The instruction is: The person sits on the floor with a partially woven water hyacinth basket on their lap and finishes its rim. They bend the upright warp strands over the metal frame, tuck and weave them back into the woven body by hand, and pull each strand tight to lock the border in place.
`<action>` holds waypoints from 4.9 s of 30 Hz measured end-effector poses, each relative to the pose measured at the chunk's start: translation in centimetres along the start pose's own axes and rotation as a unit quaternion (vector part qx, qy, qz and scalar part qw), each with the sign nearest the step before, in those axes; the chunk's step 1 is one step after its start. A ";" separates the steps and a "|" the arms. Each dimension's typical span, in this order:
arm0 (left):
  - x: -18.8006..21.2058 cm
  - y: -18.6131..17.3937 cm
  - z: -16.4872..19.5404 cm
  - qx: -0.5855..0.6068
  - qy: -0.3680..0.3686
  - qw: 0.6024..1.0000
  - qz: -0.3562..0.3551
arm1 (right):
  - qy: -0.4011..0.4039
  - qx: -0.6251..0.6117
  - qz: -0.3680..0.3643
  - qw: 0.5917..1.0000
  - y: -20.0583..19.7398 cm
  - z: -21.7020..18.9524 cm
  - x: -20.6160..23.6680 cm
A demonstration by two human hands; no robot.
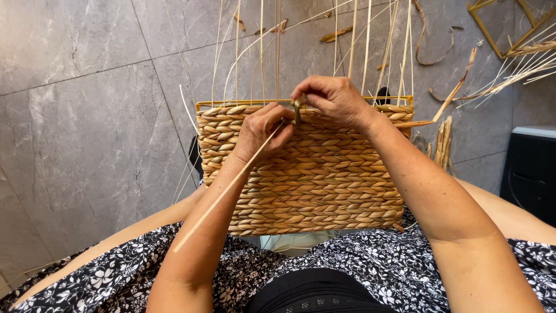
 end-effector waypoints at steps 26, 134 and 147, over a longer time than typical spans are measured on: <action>-3.1 2.1 -4.7 0.019 -0.228 0.968 -0.101 | 0.347 -0.133 -0.305 0.877 2.9 14.0 -3.2; 4.0 5.7 7.6 0.423 -0.203 0.871 -0.145 | 0.297 0.021 0.380 0.876 -9.6 6.2 28.4; 7.1 4.3 4.3 -0.085 -0.058 0.986 0.133 | 0.019 0.128 0.363 0.923 -4.2 -2.7 17.3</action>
Point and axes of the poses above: each hand's wrist, its own x-axis away from the middle knuckle, its own y-axis out of the palm, z = x × y, the point moved 8 cm from there along -x, towards the middle knuckle, and after that the axes turned 13 degrees about -y, right-handed, at the moved point
